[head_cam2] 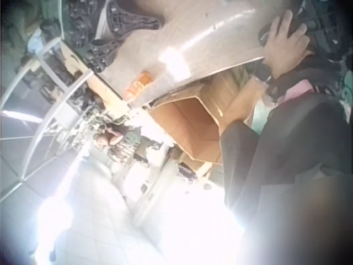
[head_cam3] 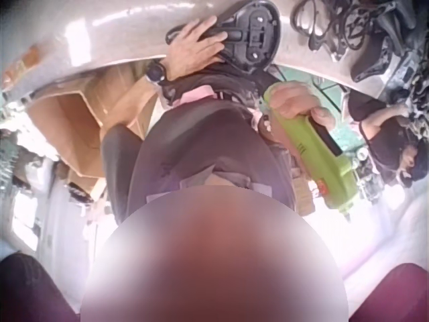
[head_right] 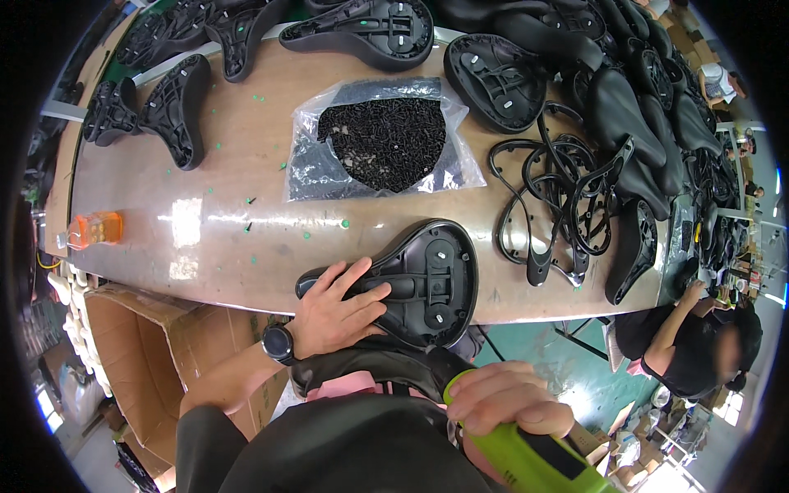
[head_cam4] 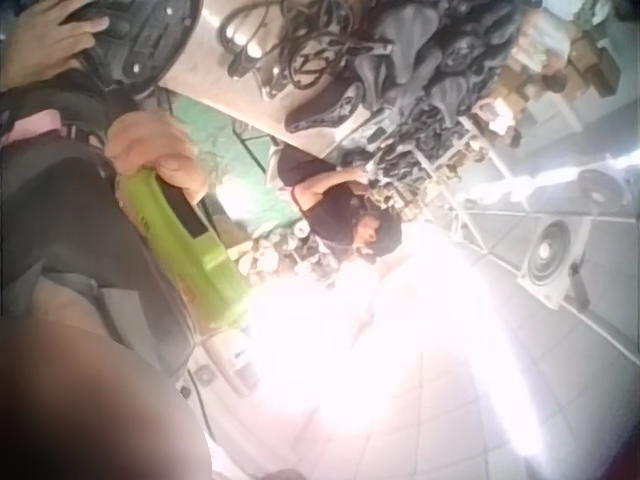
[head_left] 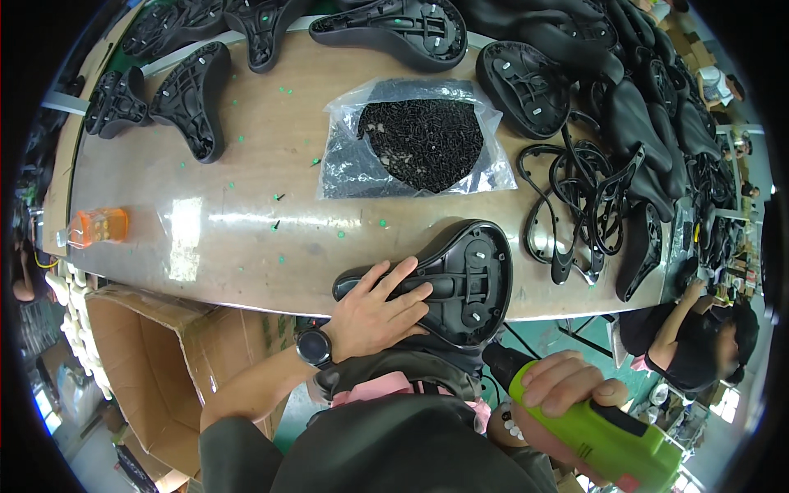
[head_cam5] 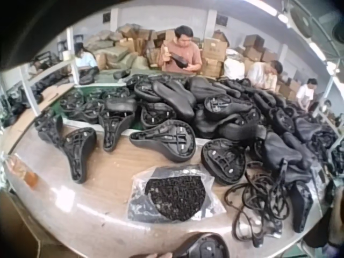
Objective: Assembling bicycle seats by inserting components and securing them with an electric screwdriver.
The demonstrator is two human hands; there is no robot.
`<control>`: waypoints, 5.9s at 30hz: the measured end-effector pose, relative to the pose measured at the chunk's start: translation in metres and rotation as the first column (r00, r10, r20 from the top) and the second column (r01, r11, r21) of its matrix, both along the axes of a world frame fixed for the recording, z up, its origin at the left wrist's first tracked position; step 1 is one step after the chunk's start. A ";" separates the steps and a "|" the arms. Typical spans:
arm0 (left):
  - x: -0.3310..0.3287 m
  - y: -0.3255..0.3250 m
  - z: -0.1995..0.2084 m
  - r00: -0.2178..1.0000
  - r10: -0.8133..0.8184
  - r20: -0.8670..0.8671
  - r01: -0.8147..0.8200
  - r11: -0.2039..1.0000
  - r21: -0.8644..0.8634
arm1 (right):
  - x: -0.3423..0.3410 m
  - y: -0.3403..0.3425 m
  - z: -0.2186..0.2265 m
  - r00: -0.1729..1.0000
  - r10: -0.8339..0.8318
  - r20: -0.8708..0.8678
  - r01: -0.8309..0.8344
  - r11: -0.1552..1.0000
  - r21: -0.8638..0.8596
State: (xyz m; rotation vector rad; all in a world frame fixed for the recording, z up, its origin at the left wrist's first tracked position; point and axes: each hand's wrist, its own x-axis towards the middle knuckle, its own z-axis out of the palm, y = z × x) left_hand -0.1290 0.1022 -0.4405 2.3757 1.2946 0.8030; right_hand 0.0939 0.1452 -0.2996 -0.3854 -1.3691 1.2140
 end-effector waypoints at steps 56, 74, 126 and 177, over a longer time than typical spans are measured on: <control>-0.029 0.186 -0.009 0.875 0.477 -0.085 -0.449 0.864 0.227 | 0.025 0.015 -0.009 0.996 -0.086 -0.004 0.085 0.991 -0.107; 0.037 0.059 0.045 0.344 0.523 0.779 0.671 0.443 -0.594 | -0.002 0.030 0.001 0.914 -0.275 -0.297 0.292 0.956 0.013; 0.036 0.082 0.025 0.985 0.141 0.101 -0.115 0.967 -0.227 | -0.027 0.104 -0.074 0.988 -0.070 -0.135 0.036 0.971 -0.238; -0.001 -0.002 -0.001 0.980 0.111 0.165 -0.117 0.993 0.029 | -0.043 -0.022 -0.039 0.978 -0.001 0.209 -0.024 0.993 0.118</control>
